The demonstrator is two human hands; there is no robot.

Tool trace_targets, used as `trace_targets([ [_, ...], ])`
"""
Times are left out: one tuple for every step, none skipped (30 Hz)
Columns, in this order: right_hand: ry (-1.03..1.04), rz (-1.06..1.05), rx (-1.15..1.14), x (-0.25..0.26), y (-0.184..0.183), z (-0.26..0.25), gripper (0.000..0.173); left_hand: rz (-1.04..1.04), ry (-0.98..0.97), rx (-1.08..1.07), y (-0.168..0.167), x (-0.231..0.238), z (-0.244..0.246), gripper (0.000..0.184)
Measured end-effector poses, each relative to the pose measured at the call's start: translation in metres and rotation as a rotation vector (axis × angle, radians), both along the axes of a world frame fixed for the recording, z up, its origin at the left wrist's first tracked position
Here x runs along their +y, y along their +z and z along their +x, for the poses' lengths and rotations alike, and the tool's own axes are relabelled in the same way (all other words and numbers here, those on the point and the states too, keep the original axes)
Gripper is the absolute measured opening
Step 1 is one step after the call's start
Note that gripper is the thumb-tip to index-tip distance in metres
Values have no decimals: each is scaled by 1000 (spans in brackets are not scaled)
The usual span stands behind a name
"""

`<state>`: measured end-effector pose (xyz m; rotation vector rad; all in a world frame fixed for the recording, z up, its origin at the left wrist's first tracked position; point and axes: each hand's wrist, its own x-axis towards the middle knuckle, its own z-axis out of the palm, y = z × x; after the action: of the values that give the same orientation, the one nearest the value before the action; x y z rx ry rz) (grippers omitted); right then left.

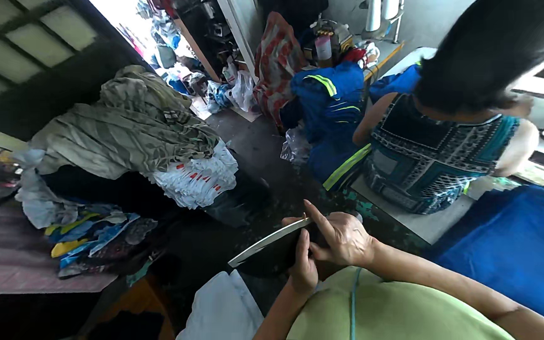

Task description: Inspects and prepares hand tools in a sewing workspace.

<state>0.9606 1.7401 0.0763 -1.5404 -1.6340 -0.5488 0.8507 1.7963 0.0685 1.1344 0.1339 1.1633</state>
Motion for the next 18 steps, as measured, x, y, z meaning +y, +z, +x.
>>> trace_targets([
  [3, -4, -6, 10, 0, 0, 69, -10, -18, -23, 0, 11, 1, 20],
  [3, -6, -10, 21, 0, 0, 69, 9, -36, -36, -2, 24, 2, 21],
  [1, 0, -11, 34, 0, 0, 68, 76, -30, -38, -4, 40, 3, 23],
  [-4, 0, -10, 48, 0, -1, 68, 117, -7, -41, -4, 55, 4, 22],
  [-10, 1, -12, 63, 1, -1, 68, 133, 9, -46, -3, 70, 5, 22],
  [-17, 0, -16, 77, 2, -3, 69, 143, 15, -55, -2, 85, 4, 22],
  [-18, -3, -20, 93, 3, -4, 70, 136, 9, -63, -1, 100, 3, 23],
  [-17, 0, -21, 108, 4, -5, 71, 129, -1, -59, 0, 115, 0, 23],
  [-17, 5, -23, 124, 4, -6, 71, 98, -5, -50, 1, 129, -2, 20],
  [-22, 10, -26, 138, 4, -8, 71, 62, -15, -38, 3, 144, -5, 18],
  [-32, 18, -29, 152, 4, -9, 71, 52, -23, -29, 5, 157, -7, 19],
  [-47, 22, -31, 164, 6, -10, 70, 53, -14, -23, 7, 170, -7, 18],
  [-65, 26, -36, 175, 6, -11, 69, 42, -11, -23, 6, 182, -7, 17],
  [-81, 33, -42, 186, 6, -10, 69, 12, -13, -23, 5, 193, -8, 17],
  [-88, 42, -42, 196, 5, -10, 68, -19, -8, -21, 6, 203, -7, 16],
  [-87, 49, -39, 205, 4, -9, 68, -28, -19, -6, 8, 212, -7, 15],
  [-87, 59, -28, 214, 3, -7, 68, -28, -54, 19, 8, 222, -8, 14],
  [-86, 58, -15, 221, 3, -7, 69, -13, -103, 65, 7, 231, -12, 16],
])
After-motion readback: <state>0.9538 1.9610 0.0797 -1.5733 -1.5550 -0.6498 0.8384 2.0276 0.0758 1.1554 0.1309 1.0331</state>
